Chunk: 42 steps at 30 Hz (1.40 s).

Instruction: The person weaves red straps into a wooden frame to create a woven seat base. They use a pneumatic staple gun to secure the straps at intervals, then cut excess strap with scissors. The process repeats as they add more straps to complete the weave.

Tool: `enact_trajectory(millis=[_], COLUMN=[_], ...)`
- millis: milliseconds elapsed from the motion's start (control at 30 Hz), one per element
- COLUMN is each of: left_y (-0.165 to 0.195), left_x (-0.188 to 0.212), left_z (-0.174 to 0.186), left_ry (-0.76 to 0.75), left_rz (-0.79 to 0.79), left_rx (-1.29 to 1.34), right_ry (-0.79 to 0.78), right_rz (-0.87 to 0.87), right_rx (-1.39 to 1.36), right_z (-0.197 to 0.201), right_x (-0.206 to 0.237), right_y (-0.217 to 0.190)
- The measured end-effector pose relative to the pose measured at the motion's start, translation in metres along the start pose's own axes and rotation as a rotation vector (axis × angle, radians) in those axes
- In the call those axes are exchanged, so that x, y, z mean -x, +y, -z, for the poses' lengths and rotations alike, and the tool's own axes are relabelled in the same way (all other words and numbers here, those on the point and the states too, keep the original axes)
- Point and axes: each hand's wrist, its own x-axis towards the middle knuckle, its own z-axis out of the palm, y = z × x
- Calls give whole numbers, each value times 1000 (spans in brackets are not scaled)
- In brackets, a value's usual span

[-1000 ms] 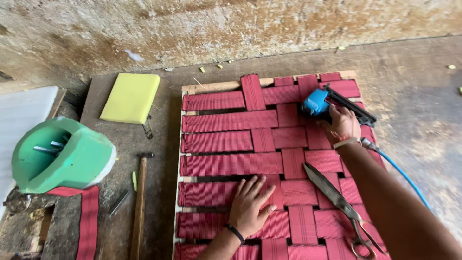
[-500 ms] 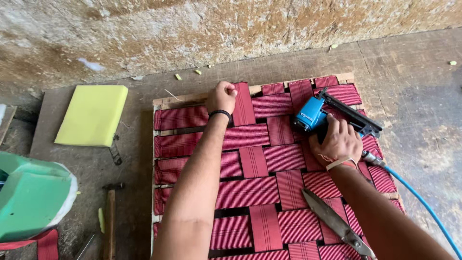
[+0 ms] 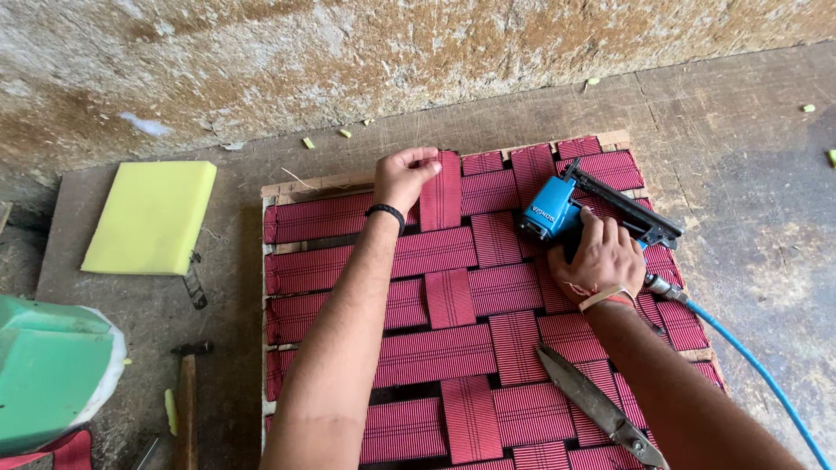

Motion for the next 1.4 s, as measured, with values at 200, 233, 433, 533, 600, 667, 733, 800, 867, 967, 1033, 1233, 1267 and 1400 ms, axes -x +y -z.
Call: enact_trajectory(millis=[200, 233, 433, 533, 600, 667, 733, 800, 867, 967, 1033, 1233, 1267, 1400], left_y=[19, 21, 25, 23, 21, 19, 17, 16, 15, 15, 15, 25, 27, 35], left_x=[5, 7, 16, 16, 15, 13, 10, 7, 6, 5, 7, 12, 13, 16], left_z=[1, 0, -3, -1, 1, 2, 3, 4, 4, 4, 4, 10, 11, 12], left_ry=[-17, -14, -18, 4, -2, -27, -36, -50, -65, -51, -48, -133, -157, -191], left_rz=[-128, -119, -37, -86, -85, -34, -73, -80, -52, -64, -61, 25, 26, 100], left_rx=[-230, -276, -436, -287, -193, -132, -141, -118, -68, -37, -24, -98, -97, -137], right_ry=[-5, -1, -35, -30, -21, -18, -19, -23, -17, -10, -34, -20, -23, -53], right_rz=[4, 3, -20, -17, -17, -18, -15, -21, -18, -18, -25, -21, -20, -28], right_rx=[3, 2, 16, 19, 19, 21, 23, 27, 19, 13, 23, 14, 16, 34], right_z=[0, 0, -1, -2, -3, -3, -3, -3, -2, -1, -1, -2, -1, -1], right_x=[0, 0, 0, 0, 1, 1, 0, 0, -1, -1, -1, 0, 0, -1], right_y=[0, 0, 0, 0, 1, 1, 1, 1, 0, 0, -1, 0, 0, -1])
